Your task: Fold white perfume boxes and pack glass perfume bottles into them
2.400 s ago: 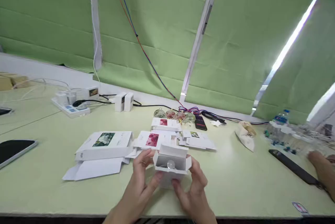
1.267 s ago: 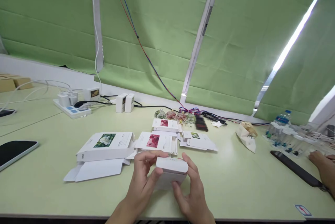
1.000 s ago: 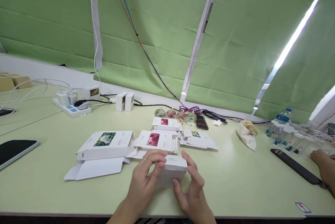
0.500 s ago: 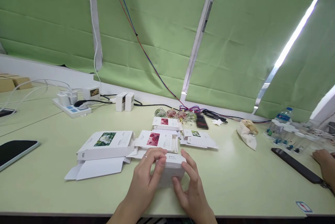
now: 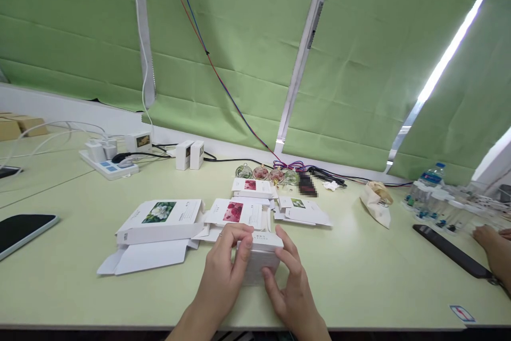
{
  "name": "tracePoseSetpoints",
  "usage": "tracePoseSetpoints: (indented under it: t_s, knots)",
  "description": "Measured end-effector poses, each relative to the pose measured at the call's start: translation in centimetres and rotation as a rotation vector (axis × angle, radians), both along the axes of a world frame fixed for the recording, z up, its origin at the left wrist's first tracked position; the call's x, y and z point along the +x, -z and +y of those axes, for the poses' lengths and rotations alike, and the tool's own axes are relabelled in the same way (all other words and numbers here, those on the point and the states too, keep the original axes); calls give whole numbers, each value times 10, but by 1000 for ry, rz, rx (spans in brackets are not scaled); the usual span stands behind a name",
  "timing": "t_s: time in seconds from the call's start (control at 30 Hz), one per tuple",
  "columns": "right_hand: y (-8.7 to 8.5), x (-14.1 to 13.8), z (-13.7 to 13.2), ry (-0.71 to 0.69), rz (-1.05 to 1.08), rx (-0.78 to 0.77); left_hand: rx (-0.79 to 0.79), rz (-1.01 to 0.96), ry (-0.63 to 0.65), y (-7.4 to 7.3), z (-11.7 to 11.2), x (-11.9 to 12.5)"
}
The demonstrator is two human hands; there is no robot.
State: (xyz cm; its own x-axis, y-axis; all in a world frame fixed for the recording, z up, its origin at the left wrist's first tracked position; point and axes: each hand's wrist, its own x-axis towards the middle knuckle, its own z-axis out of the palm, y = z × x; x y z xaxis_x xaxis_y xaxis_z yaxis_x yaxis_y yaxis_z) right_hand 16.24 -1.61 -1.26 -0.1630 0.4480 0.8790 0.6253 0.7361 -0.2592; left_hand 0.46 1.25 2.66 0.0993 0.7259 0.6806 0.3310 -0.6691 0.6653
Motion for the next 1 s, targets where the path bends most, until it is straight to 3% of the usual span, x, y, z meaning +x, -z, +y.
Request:
tracePoseSetpoints:
  t_s: [0.37, 0.53, 0.67, 0.83, 1.0]
  knots:
    - [3, 1, 0, -3, 6, 12, 58, 51, -13, 5, -2, -4]
    - [0, 0, -1, 39, 2, -17, 89, 170, -34, 11, -9, -3]
    - [-1, 5, -10, -56, 76, -16, -94, 245, -107, 19, -24, -1]
    - [5, 5, -13, -298, 229, -53, -250, 323, 80, 14, -31, 0]
    - [15, 0, -3, -207, 575, -13, -289, 189, -30, 7, -29, 6]
